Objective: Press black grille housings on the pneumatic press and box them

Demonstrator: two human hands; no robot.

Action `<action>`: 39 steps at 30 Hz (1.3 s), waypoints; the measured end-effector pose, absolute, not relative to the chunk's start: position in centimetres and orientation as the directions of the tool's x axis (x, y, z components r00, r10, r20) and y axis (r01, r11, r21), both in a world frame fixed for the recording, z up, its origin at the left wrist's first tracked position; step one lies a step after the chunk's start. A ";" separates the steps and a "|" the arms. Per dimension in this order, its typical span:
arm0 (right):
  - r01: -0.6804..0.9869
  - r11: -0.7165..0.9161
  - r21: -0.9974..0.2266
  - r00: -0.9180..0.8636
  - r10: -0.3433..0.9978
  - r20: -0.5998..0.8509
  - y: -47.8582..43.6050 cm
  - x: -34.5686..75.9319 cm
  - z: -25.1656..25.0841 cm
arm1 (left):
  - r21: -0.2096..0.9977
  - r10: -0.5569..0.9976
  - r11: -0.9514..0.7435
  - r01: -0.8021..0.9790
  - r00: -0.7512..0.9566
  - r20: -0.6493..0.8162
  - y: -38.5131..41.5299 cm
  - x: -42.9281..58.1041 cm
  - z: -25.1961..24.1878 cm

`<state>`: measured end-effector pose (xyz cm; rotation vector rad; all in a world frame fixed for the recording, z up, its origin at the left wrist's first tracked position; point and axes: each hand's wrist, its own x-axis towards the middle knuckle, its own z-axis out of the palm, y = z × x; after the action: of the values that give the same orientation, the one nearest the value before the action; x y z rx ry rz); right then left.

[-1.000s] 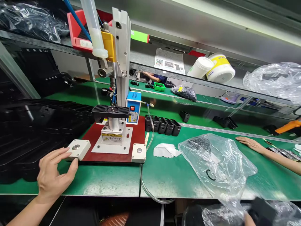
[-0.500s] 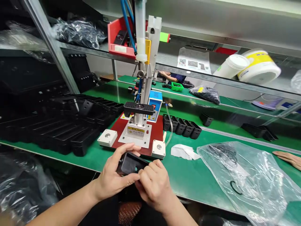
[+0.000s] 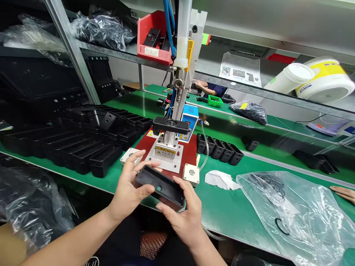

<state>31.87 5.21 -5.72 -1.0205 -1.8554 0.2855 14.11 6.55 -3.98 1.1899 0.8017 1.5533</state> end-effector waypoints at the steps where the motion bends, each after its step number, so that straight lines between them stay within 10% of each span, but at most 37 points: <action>1: 0.553 0.629 -0.546 -0.152 0.721 0.676 5.2 31.4 -5.6 | 0.896 0.972 -0.227 -0.382 -0.027 0.235 6.4 14.5 -4.0; 8: 0.651 0.685 -0.325 -0.228 0.586 0.778 4.7 29.0 -5.0 | 0.770 0.980 0.088 -0.632 0.195 0.048 4.9 16.5 -4.3; 18: 0.224 0.533 -0.816 -0.184 0.845 0.502 6.3 32.4 -3.5 | 0.762 0.745 0.499 -0.413 0.654 -0.133 5.1 14.9 -2.6; 24: 0.140 0.424 -0.895 -0.226 0.893 0.388 6.5 32.0 -3.1 | 0.753 0.575 0.591 -0.290 0.806 -0.140 4.5 14.5 -3.0; 30: 0.302 0.454 -0.838 0.136 0.850 0.509 7.3 32.4 -2.8 | 0.908 0.897 0.153 -0.390 0.440 0.038 4.4 14.3 -3.8; 39: 0.476 0.610 -0.633 0.010 0.716 0.698 10.0 30.8 -0.7 | 0.854 0.848 -0.516 0.067 -0.102 0.520 8.3 14.6 -2.8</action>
<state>30.80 10.02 -0.70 -1.0077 -1.6351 0.2488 14.64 8.34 -2.80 1.5749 1.0157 1.6796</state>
